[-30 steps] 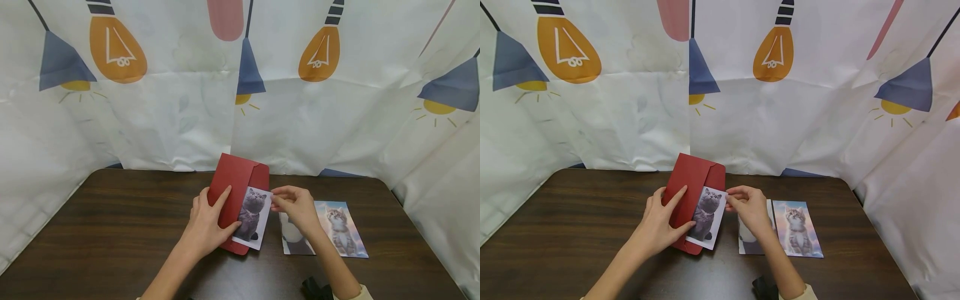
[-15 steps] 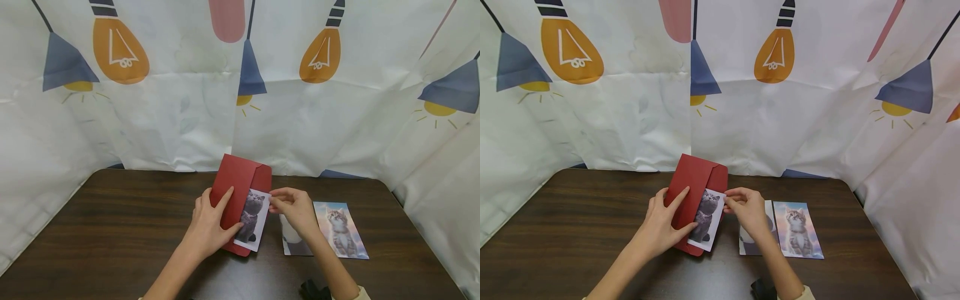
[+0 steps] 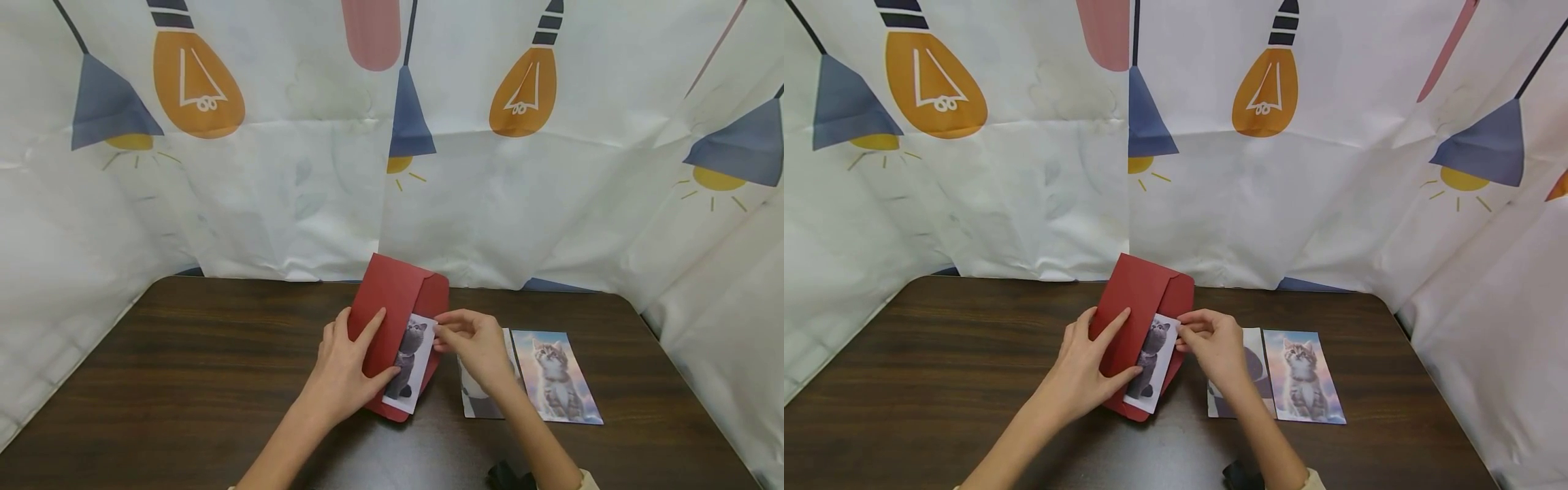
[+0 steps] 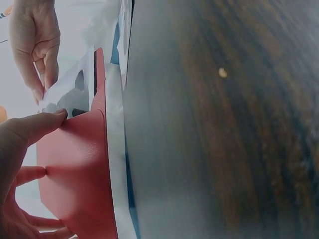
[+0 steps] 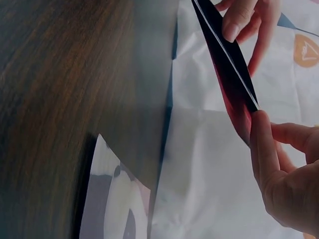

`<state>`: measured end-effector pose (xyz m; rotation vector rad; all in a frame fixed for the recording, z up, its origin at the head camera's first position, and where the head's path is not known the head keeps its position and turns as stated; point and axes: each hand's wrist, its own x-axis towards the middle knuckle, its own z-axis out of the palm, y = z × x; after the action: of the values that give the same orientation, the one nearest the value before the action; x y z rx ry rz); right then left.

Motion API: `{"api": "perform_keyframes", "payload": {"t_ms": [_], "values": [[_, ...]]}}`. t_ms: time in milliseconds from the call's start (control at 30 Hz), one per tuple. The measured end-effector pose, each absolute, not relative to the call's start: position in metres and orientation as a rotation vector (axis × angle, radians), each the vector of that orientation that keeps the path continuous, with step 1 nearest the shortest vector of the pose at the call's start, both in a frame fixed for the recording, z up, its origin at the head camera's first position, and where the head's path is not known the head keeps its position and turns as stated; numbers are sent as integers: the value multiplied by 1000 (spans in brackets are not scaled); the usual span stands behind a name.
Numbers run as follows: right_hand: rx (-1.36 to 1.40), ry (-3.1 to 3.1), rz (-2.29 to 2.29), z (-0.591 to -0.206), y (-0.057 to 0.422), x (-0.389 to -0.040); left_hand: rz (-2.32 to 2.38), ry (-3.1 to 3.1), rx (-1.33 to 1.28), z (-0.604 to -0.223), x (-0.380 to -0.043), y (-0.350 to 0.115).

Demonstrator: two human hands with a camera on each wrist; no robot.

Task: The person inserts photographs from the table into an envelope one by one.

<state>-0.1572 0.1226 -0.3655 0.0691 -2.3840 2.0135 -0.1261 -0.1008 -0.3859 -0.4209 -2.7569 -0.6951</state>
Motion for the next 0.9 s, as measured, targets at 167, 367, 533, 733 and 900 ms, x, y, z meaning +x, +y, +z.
{"api": "perform_keyframes", "payload": {"t_ms": [167,367,533,733,900], "values": [[74,-2357,2032,-366,119,-156,-717,-2756,-446,-387,-126,-100],[63,-2337,2019,-368,115,-155,-740,-2756,-464,-385,-124,-98],[66,-2314,2027,-370,113,-155,-746,-2731,-489,-387,-123,-97],[68,-2296,2035,-373,112,-155,-774,-2706,-512,-387,-123,-97],[64,-2294,2027,-374,111,-155,-794,-2686,-535,-386,-122,-96]]}}
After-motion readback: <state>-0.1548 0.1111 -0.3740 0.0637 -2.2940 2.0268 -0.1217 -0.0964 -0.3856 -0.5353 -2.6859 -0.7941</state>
